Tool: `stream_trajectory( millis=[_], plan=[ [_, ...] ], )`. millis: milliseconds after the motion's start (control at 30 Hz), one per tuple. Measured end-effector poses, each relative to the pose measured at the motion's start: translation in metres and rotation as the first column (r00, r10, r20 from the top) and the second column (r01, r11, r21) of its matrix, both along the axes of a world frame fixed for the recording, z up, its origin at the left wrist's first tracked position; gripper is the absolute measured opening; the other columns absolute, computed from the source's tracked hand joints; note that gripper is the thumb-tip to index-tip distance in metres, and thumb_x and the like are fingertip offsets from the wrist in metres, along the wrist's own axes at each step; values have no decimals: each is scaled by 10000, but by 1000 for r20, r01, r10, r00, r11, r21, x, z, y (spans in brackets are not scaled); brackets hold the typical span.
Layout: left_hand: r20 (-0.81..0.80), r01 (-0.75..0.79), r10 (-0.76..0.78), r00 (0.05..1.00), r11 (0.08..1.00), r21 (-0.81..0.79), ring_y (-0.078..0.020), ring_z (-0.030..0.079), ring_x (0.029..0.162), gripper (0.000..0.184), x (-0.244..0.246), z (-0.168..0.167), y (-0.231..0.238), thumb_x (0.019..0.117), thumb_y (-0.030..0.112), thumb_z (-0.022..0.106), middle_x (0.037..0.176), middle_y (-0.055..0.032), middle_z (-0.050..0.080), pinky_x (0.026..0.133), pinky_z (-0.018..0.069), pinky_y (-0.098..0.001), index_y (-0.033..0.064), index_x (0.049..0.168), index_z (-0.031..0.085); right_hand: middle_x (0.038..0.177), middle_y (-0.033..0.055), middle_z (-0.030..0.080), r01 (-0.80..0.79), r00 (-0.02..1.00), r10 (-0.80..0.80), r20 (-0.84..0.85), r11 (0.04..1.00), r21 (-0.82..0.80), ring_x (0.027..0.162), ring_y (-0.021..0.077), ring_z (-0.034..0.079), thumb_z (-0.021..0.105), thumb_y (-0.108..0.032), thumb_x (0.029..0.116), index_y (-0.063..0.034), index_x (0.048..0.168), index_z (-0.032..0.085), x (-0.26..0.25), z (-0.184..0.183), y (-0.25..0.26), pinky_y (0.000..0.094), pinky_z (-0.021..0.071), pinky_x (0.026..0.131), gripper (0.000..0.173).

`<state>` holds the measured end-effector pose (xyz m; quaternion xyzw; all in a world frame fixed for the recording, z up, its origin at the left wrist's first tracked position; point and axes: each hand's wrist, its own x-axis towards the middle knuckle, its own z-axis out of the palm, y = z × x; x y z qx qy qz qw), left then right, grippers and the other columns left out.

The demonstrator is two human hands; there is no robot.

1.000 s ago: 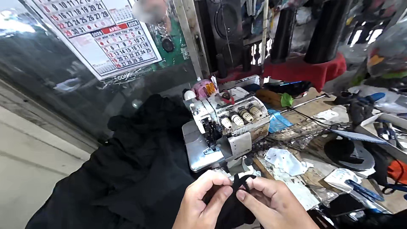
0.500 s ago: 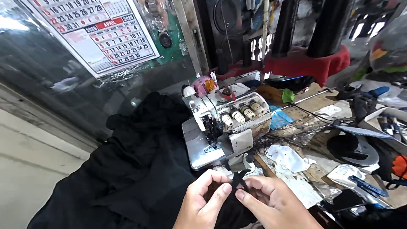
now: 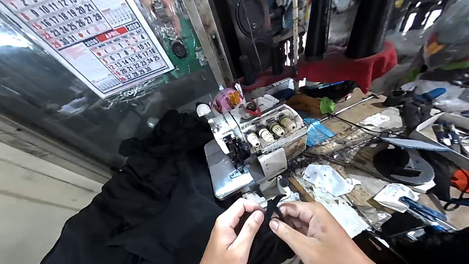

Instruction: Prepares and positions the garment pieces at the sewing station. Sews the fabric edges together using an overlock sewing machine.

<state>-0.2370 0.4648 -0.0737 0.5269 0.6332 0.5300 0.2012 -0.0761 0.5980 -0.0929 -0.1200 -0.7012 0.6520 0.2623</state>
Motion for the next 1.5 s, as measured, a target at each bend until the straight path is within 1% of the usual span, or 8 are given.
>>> stream_trajectory(
  millis=[100,267,367,500,767,1033,1200,1500],
  plan=[
    [-57,13,-15,998,1000,-26,-107,657,852,196,-1,-3,0,1067,134,521,942,-28,684,751,566,-265,34,1030,685,771,4,703,3,1000,-3,-9,1000,-7,621,81,644,701,-228,975,-69,941,730,-1,-1,1,254,558,555,165],
    [-120,-35,34,992,999,-3,-87,652,811,204,7,0,0,1072,163,523,913,-23,678,694,560,-241,33,1037,676,767,-3,663,69,997,-67,-48,996,56,550,67,539,702,-248,978,-84,918,720,-3,-6,2,236,449,471,175],
    [-136,-34,30,990,999,-31,-67,677,857,287,11,1,-4,1079,264,525,963,-24,710,758,578,-231,35,1098,697,854,42,699,122,987,-111,-117,989,89,650,95,633,694,-229,988,-43,946,719,3,-7,-1,250,544,558,193],
    [-153,-10,8,988,1000,-14,-84,665,859,226,8,-4,-5,1058,262,581,962,3,698,754,582,-267,87,1040,723,854,68,685,120,969,-103,-227,991,65,665,101,628,710,-71,953,5,914,693,5,-15,-1,252,554,577,87],
    [-270,-40,35,962,999,-16,-103,654,937,273,15,-4,-14,1049,332,588,949,3,691,841,556,-300,109,1026,744,859,26,685,155,961,-138,-238,987,51,690,64,636,711,-50,946,-19,915,703,8,-12,-11,227,572,621,43],
    [-494,-139,109,862,990,-23,-130,631,849,347,21,-4,-23,1084,377,487,868,-6,643,733,531,-298,123,982,700,796,11,696,230,958,-210,-197,969,87,670,51,644,730,-102,932,-12,893,717,4,-1,-24,210,559,614,99],
    [-389,-111,118,914,993,40,-108,626,887,293,16,-3,-31,1071,334,541,897,7,657,787,530,-283,120,1014,732,846,28,683,141,961,-119,-249,988,70,688,64,627,719,-38,937,-12,932,709,5,-9,-23,219,556,618,28],
    [-365,-118,147,919,988,100,-92,634,893,251,14,2,-34,1048,318,591,888,34,682,802,528,-288,141,993,760,782,-1,693,129,965,-110,-237,990,65,638,31,612,717,-109,951,-17,918,711,8,6,-25,199,528,586,98]
  ],
)
